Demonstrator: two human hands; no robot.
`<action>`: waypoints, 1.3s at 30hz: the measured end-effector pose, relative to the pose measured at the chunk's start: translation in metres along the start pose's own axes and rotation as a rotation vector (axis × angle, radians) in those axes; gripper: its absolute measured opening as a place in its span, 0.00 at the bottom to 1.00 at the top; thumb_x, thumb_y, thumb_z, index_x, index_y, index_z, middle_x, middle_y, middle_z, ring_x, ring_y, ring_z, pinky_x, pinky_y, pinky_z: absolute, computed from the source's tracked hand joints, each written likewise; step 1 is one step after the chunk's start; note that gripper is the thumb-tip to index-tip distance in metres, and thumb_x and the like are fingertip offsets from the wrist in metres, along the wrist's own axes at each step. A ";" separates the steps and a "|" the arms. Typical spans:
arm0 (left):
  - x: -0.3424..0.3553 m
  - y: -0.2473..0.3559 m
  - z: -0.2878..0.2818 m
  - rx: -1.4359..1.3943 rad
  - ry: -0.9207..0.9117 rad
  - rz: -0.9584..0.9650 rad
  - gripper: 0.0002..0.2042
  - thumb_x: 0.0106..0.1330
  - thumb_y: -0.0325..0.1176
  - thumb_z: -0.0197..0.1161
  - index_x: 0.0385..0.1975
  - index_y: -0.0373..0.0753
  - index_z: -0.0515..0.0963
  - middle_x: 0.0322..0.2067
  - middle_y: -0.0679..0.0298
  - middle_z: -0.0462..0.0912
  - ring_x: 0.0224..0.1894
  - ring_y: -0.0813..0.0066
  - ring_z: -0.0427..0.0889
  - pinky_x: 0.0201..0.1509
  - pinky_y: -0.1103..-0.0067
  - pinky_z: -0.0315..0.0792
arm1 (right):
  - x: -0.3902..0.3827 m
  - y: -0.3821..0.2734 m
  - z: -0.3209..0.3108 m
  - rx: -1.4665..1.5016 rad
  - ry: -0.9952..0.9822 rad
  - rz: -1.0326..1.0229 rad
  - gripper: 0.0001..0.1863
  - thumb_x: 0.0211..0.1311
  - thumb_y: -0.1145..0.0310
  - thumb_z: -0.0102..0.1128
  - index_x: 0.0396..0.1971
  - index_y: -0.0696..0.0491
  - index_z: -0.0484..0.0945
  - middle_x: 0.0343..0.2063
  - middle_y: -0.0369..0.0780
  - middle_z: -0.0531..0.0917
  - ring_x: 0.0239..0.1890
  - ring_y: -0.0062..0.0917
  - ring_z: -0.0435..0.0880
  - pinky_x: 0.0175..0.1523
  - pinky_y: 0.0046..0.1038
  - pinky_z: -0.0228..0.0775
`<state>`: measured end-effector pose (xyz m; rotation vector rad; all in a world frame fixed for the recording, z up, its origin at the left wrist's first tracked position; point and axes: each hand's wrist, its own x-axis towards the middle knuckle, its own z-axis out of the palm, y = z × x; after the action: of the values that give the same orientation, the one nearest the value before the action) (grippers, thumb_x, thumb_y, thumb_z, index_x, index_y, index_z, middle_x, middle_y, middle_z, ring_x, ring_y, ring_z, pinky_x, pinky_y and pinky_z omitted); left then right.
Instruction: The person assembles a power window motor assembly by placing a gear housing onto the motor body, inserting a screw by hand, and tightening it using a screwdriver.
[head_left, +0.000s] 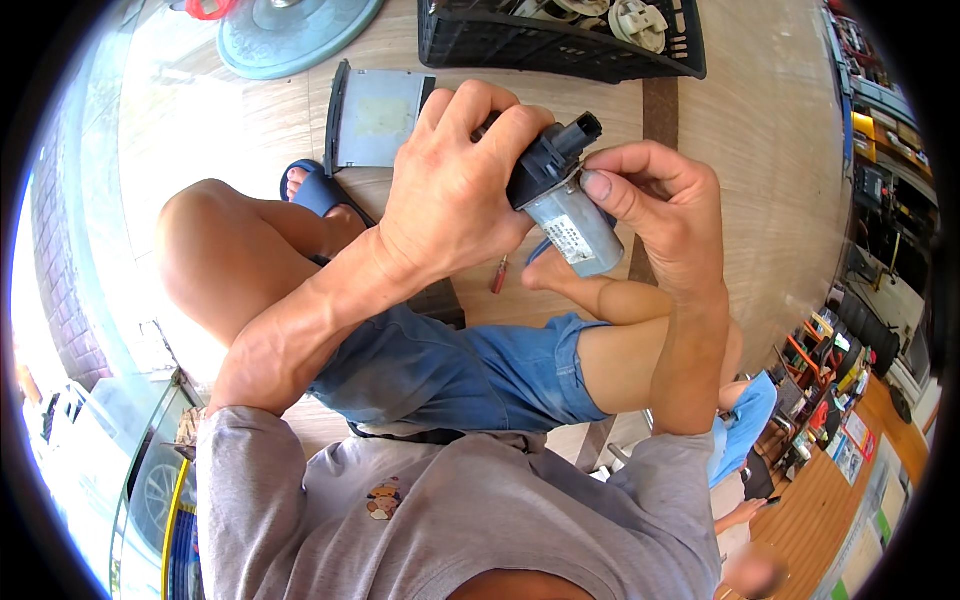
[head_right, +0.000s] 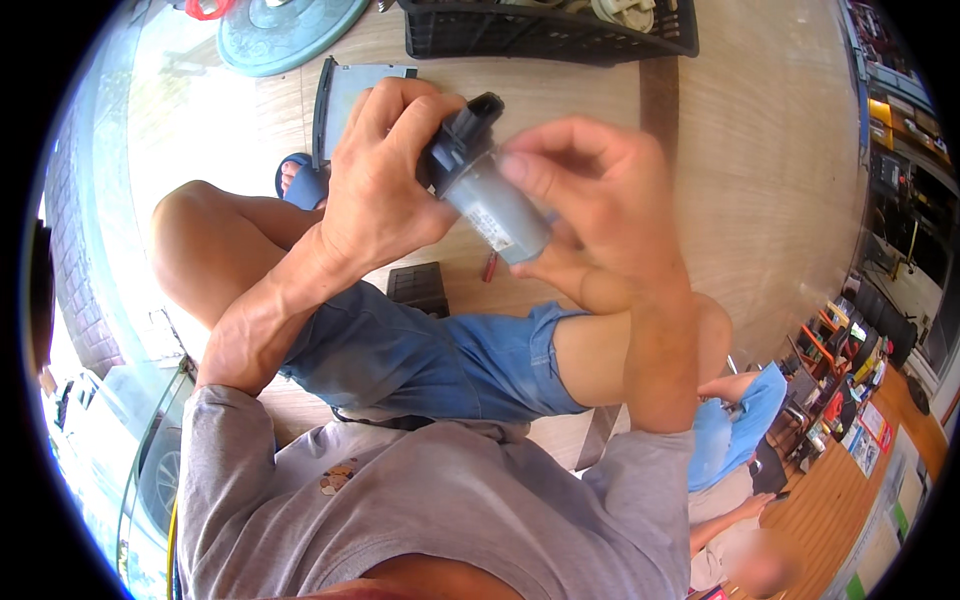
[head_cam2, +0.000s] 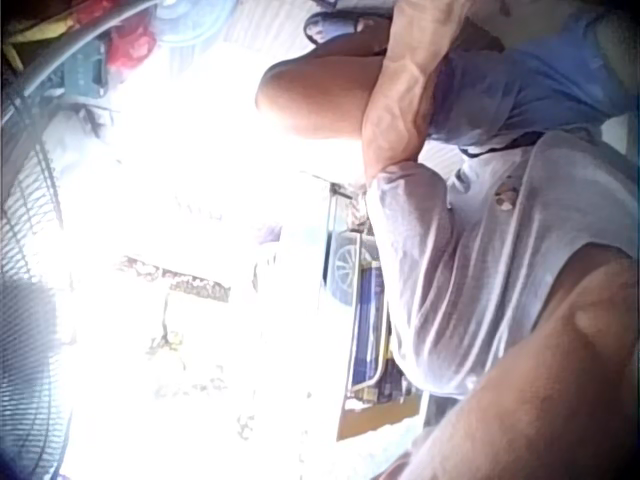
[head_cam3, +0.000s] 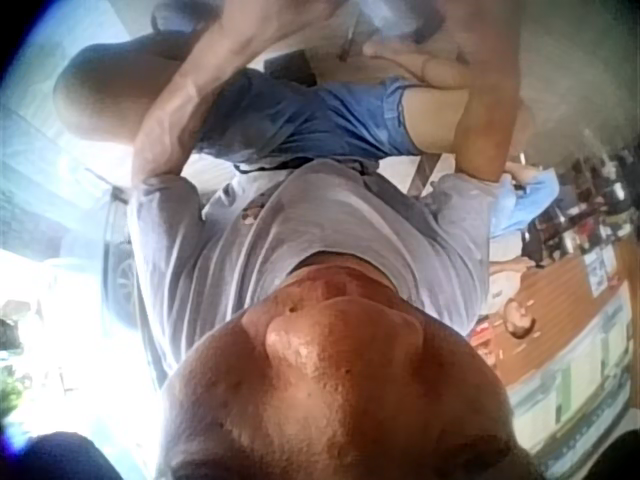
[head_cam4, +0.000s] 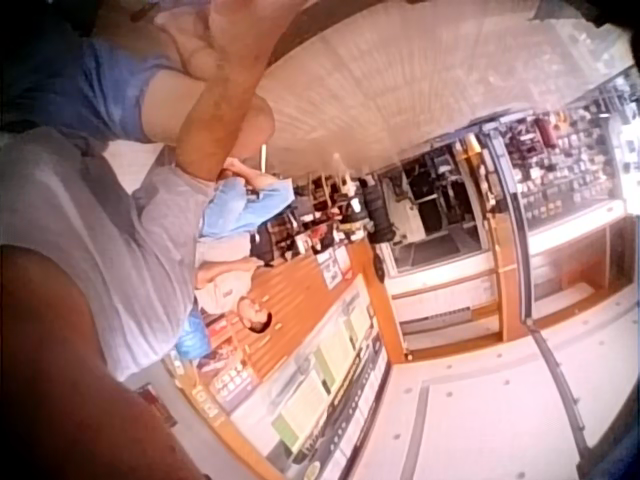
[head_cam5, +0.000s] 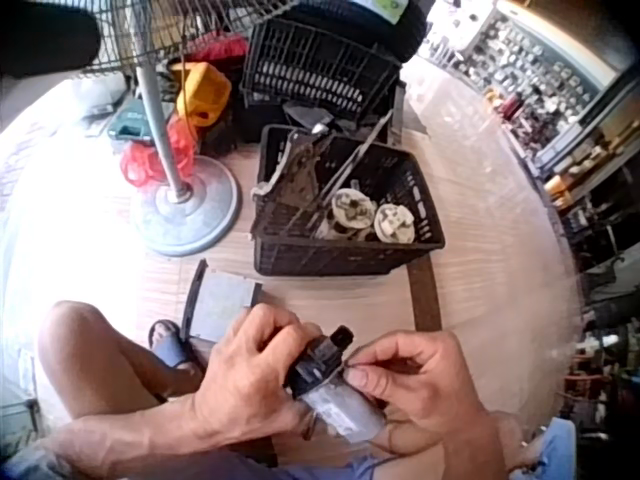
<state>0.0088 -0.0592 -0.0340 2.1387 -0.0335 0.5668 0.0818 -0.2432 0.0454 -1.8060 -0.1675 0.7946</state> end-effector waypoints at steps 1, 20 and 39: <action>0.000 0.000 0.000 0.019 0.002 0.008 0.24 0.41 0.25 0.74 0.43 0.44 0.82 0.40 0.61 0.76 0.41 0.56 0.77 0.44 0.66 0.78 | 0.001 0.002 -0.001 0.001 -0.001 -0.001 0.12 0.63 0.67 0.73 0.38 0.61 0.85 0.29 0.38 0.87 0.25 0.15 0.82 0.25 0.20 0.72; 0.004 -0.005 0.000 0.129 0.101 0.055 0.23 0.40 0.23 0.71 0.41 0.45 0.82 0.42 0.62 0.76 0.40 0.56 0.76 0.41 0.67 0.77 | -0.002 0.005 0.021 -0.052 0.153 -0.125 0.13 0.67 0.63 0.69 0.40 0.59 0.86 0.28 0.36 0.86 0.22 0.15 0.81 0.18 0.22 0.70; 0.006 -0.002 -0.006 0.158 0.097 0.070 0.23 0.39 0.23 0.71 0.41 0.45 0.81 0.42 0.62 0.76 0.39 0.57 0.75 0.42 0.67 0.76 | -0.003 0.003 0.029 -0.005 0.174 -0.069 0.17 0.70 0.58 0.66 0.42 0.59 0.85 0.28 0.34 0.85 0.23 0.13 0.77 0.15 0.20 0.66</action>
<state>0.0125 -0.0525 -0.0306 2.2667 -0.0105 0.7351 0.0616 -0.2233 0.0390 -1.8538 -0.1177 0.5860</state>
